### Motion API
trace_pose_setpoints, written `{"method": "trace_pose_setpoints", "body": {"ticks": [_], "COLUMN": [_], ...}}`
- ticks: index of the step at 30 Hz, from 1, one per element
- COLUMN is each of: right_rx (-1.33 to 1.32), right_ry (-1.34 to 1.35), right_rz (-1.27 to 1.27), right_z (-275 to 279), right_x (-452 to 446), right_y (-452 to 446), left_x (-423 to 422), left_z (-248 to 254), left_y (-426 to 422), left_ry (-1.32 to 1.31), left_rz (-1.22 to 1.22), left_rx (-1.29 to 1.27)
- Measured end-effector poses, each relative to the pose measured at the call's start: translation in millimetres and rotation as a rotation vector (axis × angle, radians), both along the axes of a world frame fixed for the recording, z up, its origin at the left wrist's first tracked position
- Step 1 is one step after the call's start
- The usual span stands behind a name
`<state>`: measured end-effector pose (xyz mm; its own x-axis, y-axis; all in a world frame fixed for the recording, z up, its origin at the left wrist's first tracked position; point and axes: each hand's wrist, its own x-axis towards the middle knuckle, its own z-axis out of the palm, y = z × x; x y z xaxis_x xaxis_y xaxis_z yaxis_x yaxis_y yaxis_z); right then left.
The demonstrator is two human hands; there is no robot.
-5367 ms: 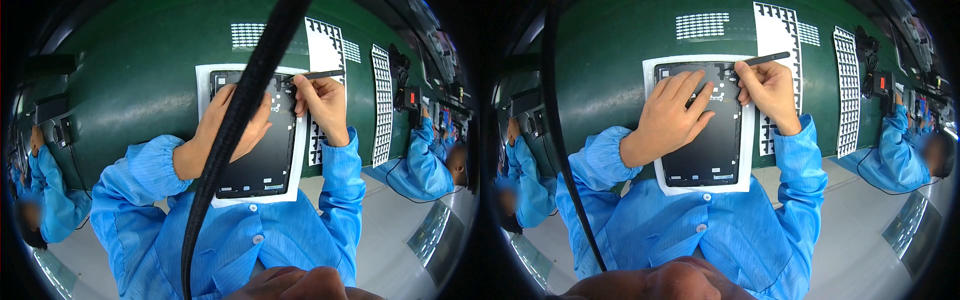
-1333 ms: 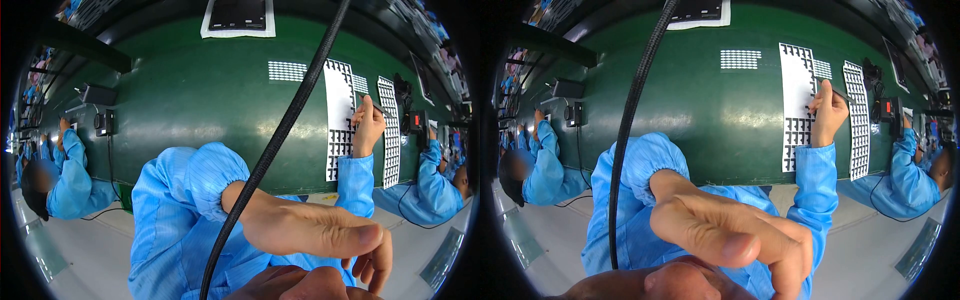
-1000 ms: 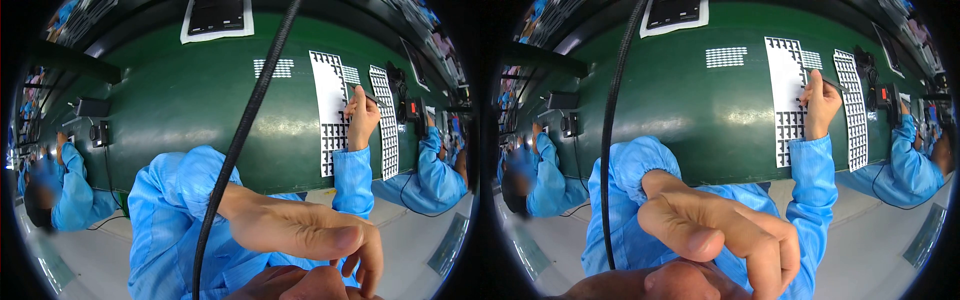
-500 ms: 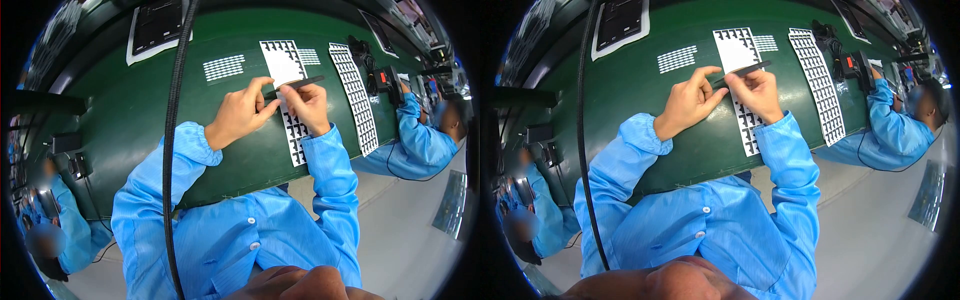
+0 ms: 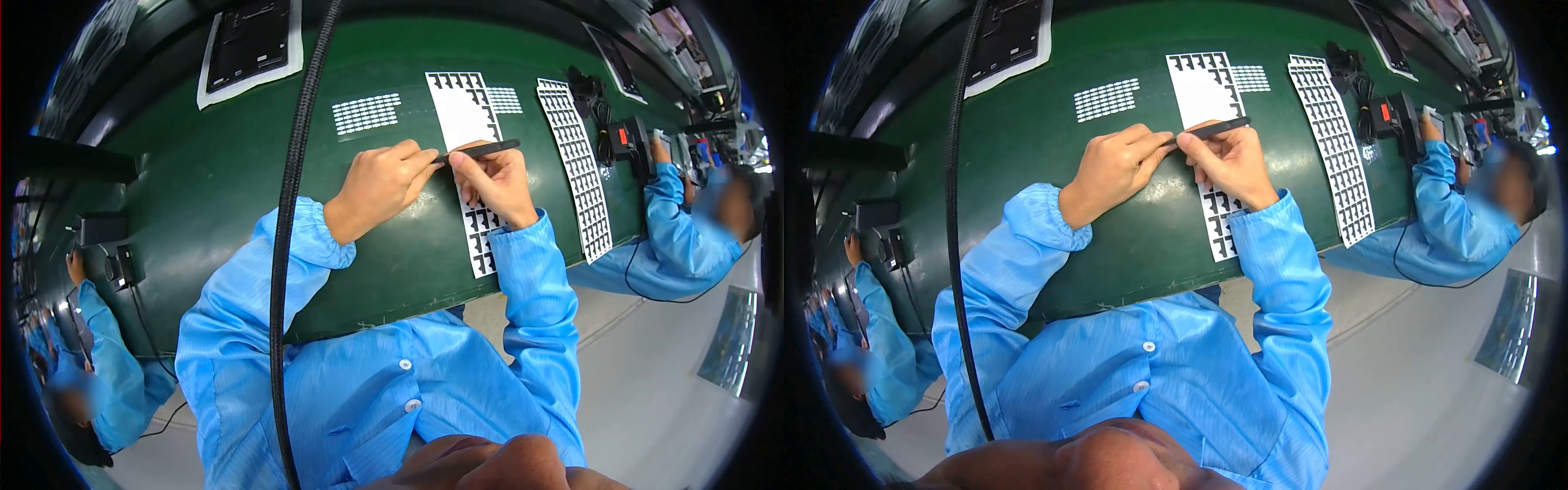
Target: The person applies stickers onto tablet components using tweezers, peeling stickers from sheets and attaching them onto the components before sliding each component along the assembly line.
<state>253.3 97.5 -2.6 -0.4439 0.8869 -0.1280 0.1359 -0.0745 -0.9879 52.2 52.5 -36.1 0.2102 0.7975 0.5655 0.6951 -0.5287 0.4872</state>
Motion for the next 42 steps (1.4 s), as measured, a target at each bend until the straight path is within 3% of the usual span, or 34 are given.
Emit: {"method": "trace_pose_setpoints", "body": {"ticks": [6,10,14,20,42], "right_rx": [0.147,0.231,0.239,0.23,0.173], "right_ry": [0.001,-0.105,-0.119,-0.108,-0.145], "right_rz": [-0.298,-0.181,-0.064,-0.243,-0.105], "right_z": [10.0,50.7,27.7,-30.7,-35.1], "right_x": [3.2,-22.4,-55.8,-75.7,-77.7], "right_y": [21.5,26.1,53.6,73.5,77.6], "left_x": [-20.0,-21.4,-22.3,-24.5,-27.7], "left_z": [7.6,-3.1,-7.1,-6.8,4.3], "left_y": [0.8,4.2,6.4,7.9,-1.8], "left_ry": [0.268,0.307,0.297,0.292,0.329], "left_rz": [0.175,0.287,0.295,0.303,0.31], "left_rx": [0.103,0.056,-0.01,0.005,0.038]}}
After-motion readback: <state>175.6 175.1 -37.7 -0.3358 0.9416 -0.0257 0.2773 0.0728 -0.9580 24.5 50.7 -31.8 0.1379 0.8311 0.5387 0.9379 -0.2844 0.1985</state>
